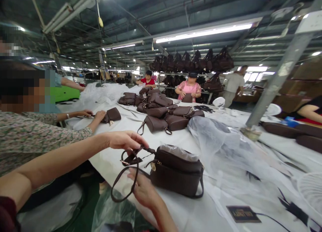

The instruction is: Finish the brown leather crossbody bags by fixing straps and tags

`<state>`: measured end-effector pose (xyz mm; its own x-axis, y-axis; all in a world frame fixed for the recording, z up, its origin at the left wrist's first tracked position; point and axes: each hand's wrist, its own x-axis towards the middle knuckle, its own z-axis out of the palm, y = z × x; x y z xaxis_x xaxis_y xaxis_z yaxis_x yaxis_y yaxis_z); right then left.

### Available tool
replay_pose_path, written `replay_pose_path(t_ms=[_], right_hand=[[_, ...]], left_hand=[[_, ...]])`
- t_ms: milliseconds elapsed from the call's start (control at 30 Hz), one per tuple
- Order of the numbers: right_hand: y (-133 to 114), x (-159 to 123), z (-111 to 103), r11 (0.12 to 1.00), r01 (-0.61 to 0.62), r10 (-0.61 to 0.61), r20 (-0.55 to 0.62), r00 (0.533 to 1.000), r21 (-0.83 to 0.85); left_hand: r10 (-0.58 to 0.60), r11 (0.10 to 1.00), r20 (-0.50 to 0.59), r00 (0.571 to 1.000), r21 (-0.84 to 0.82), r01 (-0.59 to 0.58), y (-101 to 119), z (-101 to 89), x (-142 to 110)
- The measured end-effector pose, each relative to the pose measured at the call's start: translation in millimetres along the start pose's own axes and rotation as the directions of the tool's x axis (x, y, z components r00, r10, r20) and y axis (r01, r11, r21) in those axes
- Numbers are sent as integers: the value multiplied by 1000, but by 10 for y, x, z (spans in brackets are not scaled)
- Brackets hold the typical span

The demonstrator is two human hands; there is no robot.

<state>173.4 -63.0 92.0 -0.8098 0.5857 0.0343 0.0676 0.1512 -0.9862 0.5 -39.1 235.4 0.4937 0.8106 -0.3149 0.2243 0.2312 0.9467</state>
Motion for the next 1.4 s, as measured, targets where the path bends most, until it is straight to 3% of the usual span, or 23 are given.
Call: replay_pose_path(t_ms=[100,167,233,300,367,400,467,567,633,700,767,833,900,967,1067,1200,1267,1333,1400], right_hand=[[-369,-305,-94,869,-22,2,40,999,494],[-686,-522,-246,792,3,-36,42,998,610],[-1005,-728,-485,816,20,-28,4,1000,578],[-1315,-903,-818,935,27,23,-138,990,355],[-1621,-1032,-1229,993,-87,54,-327,943,-85],[-1772,-1078,-1449,933,-144,-9,-422,907,-329],[-2050,-1143,-1881,689,-229,-236,-512,826,-687],[-2333,-1182,-2398,334,-288,-442,-419,794,-898],[-2402,-1182,-2605,247,-268,-496,-359,791,-931],[-2402,-1177,-2695,327,-269,-463,-402,790,-906],[-2388,-1176,-2688,548,-278,-344,-516,784,-789],[-2404,-1172,-2616,789,-232,-193,-588,785,-569],[-2460,-1143,-2521,931,-139,-92,-586,805,-338],[-2539,-1075,-2443,978,-56,-68,-563,824,-200],[-2649,-924,-2397,992,37,-99,-579,809,-119],[-2726,-782,-2428,996,83,-88,-569,818,-34],[-2703,-780,-2435,995,104,-93,-559,824,-11],[-2577,-811,-2393,996,83,-49,-567,822,34],[-2291,-837,-2275,991,-55,116,-562,819,124]], left_hand=[[145,972,-48,988,-180,-151,7,44,207],[250,949,-106,963,-171,-265,2,82,366],[323,942,-152,934,-41,-332,-14,120,530],[400,911,-181,899,188,-367,-43,134,685],[492,833,-201,847,391,-391,-74,105,812],[522,809,-211,827,431,-400,-86,74,860],[516,834,-220,828,349,-427,-97,-9,919],[444,895,-148,884,25,-445,-84,-134,931],[436,893,-85,896,-80,-442,-80,-195,925],[431,900,-45,901,-47,-432,-99,-241,938],[414,910,-14,910,29,-414,-139,-277,978],[387,920,6,922,59,-387,-171,-297,1038],[372,925,21,928,73,-372,-161,-280,1099],[368,920,55,928,125,-372,-86,-203,1147],[407,874,82,910,255,-414,130,52,1196],[600,777,-77,796,294,-557,438,500,1315],[608,794,-152,780,130,-594,539,623,1420],[560,778,-271,783,-152,-609,602,611,1527],[461,655,-398,793,-450,-607,636,474,1603]])
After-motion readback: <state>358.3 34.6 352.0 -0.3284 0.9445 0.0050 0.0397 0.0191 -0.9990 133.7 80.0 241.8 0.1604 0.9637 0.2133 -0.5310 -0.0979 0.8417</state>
